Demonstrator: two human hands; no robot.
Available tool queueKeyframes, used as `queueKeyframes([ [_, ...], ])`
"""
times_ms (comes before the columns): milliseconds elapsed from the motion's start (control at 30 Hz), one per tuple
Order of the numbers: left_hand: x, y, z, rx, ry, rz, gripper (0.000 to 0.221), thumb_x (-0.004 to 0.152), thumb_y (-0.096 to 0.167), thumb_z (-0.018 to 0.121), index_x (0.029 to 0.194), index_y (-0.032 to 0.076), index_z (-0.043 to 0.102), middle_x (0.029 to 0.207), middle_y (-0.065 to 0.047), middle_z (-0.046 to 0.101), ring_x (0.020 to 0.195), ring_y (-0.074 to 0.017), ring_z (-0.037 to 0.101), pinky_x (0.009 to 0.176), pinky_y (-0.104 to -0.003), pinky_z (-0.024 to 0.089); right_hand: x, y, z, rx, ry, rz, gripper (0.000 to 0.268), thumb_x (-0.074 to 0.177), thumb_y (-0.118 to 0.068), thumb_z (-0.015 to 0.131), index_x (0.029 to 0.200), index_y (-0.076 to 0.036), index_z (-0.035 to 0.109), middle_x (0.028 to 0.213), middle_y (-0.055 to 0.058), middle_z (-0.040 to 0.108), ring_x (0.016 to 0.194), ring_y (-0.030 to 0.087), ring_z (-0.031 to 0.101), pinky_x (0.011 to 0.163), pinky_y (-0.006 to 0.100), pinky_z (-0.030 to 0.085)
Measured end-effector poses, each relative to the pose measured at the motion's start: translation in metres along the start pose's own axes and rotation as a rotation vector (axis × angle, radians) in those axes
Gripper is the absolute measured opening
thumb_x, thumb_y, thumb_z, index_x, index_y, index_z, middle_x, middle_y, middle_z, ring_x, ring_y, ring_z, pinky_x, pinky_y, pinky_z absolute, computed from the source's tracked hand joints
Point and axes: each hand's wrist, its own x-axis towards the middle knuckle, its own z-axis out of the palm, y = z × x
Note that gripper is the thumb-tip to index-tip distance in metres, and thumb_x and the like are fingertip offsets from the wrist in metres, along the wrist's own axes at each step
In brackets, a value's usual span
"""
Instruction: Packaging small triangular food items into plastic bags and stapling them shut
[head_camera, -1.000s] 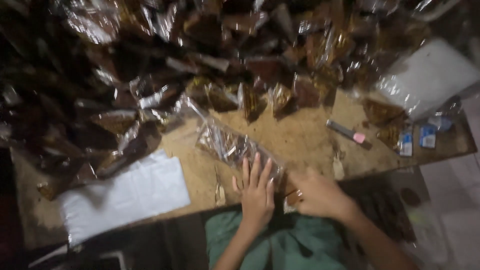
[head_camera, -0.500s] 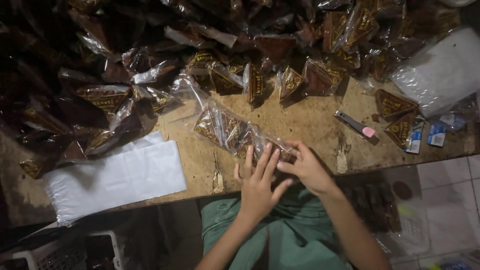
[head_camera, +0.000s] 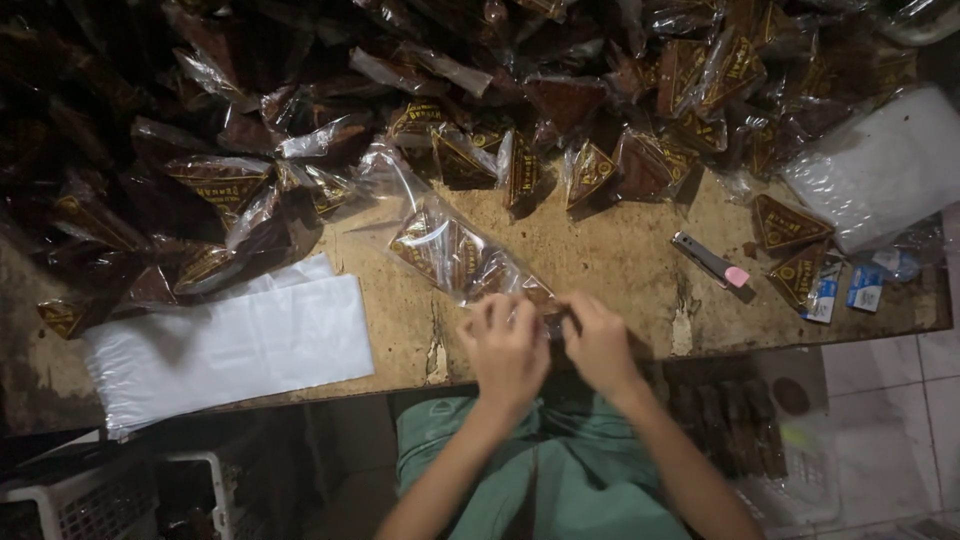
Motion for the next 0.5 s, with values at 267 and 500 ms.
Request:
queueKeyframes([
  [267, -0.014, -0.022, 0.002, 0.193, 0.197, 0.023, 0.022, 0.067, 0.026, 0.078, 0.080, 0.026, 0.060, 0.086, 0.003, 0.048, 0.074, -0.0229, 0.051, 0.061, -0.038, 0.037, 0.005, 0.016, 0.016, -0.056, 0.119, -0.157, 0.012, 0.091, -0.001, 0.065, 0.102, -0.005, 0.063, 0.084, 0.009, 0.065, 0.081, 0.026, 0.071, 0.067, 0.036, 0.061],
  [500, 0.013, -0.051, -0.012, 0.302, 0.311, 0.000, 0.024, 0.077, 0.002, 0.066, 0.068, 0.019, 0.052, 0.072, 0.005, 0.040, 0.062, -0.0172, 0.039, 0.057, -0.032, 0.032, -0.010, 0.001, 0.000, -0.099, -0.121, -0.344, 0.005, 0.087, -0.011, 0.066, 0.089, -0.012, 0.061, 0.079, 0.002, 0.058, 0.072, 0.022, 0.067, 0.065, 0.031, 0.058],
])
